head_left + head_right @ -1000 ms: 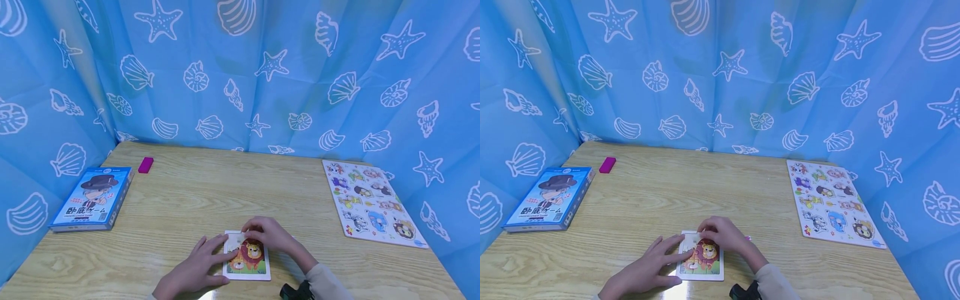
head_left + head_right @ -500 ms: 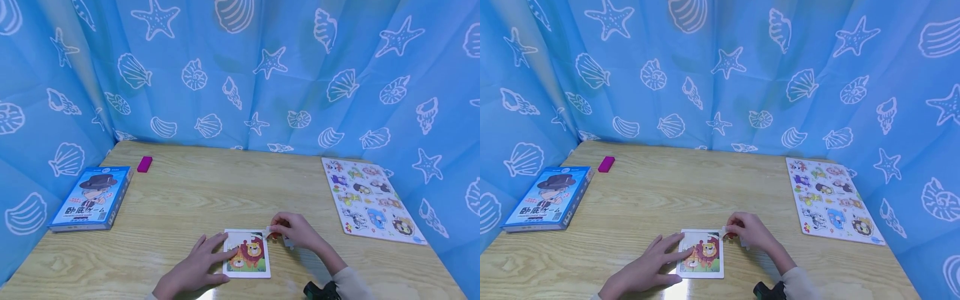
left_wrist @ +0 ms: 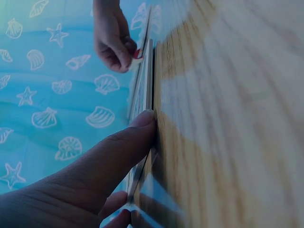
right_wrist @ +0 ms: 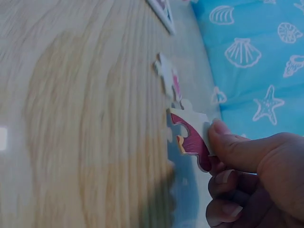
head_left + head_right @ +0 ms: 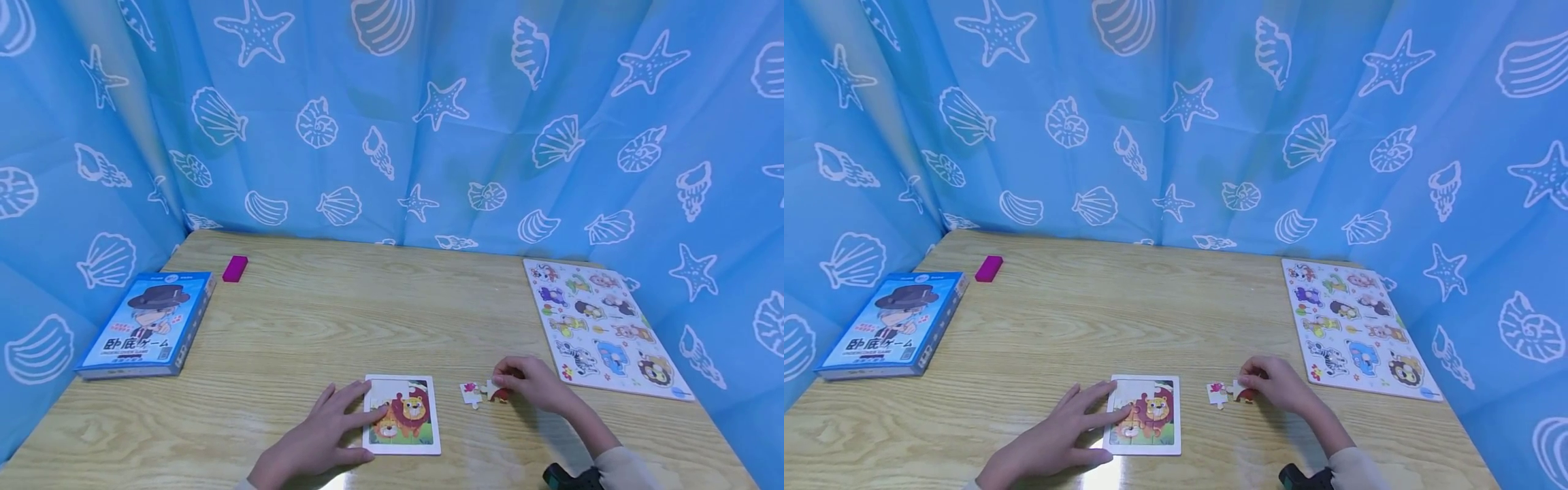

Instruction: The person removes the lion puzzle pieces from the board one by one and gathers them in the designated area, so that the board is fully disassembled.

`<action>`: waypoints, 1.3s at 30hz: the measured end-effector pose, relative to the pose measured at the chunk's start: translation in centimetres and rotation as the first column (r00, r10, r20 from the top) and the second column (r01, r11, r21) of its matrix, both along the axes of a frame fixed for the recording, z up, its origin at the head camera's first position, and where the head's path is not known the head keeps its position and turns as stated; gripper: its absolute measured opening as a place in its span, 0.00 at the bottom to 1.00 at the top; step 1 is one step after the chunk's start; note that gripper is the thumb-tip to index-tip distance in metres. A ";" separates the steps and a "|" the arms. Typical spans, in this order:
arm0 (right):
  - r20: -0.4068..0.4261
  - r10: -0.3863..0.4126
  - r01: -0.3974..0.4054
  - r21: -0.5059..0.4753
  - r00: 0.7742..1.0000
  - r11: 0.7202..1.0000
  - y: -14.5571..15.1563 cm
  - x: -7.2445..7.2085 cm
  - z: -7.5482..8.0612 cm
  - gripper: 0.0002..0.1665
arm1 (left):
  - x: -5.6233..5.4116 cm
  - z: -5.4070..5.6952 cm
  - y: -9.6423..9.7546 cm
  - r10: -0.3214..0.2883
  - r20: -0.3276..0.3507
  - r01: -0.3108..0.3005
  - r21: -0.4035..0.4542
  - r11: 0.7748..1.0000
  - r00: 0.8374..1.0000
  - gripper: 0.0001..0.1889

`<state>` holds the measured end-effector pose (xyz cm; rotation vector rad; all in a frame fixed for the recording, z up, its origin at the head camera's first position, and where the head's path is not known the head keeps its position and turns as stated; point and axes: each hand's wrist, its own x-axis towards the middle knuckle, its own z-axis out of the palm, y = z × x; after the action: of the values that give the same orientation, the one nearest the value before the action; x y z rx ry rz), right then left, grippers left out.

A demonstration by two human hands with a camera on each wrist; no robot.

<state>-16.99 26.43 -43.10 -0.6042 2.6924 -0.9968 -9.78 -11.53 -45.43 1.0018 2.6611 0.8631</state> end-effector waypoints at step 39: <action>-0.052 0.026 -0.030 -0.083 0.998 0.996 -0.9 0.5 -1.7 0.09 | -0.1 -0.3 -0.1 -0.017 0.013 0.017 -0.007 1.000 1.000 0.33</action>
<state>-16.49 25.58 -44.84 -0.6903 2.6890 -1.1062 -9.92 -11.62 -45.70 1.0115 2.6392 0.8533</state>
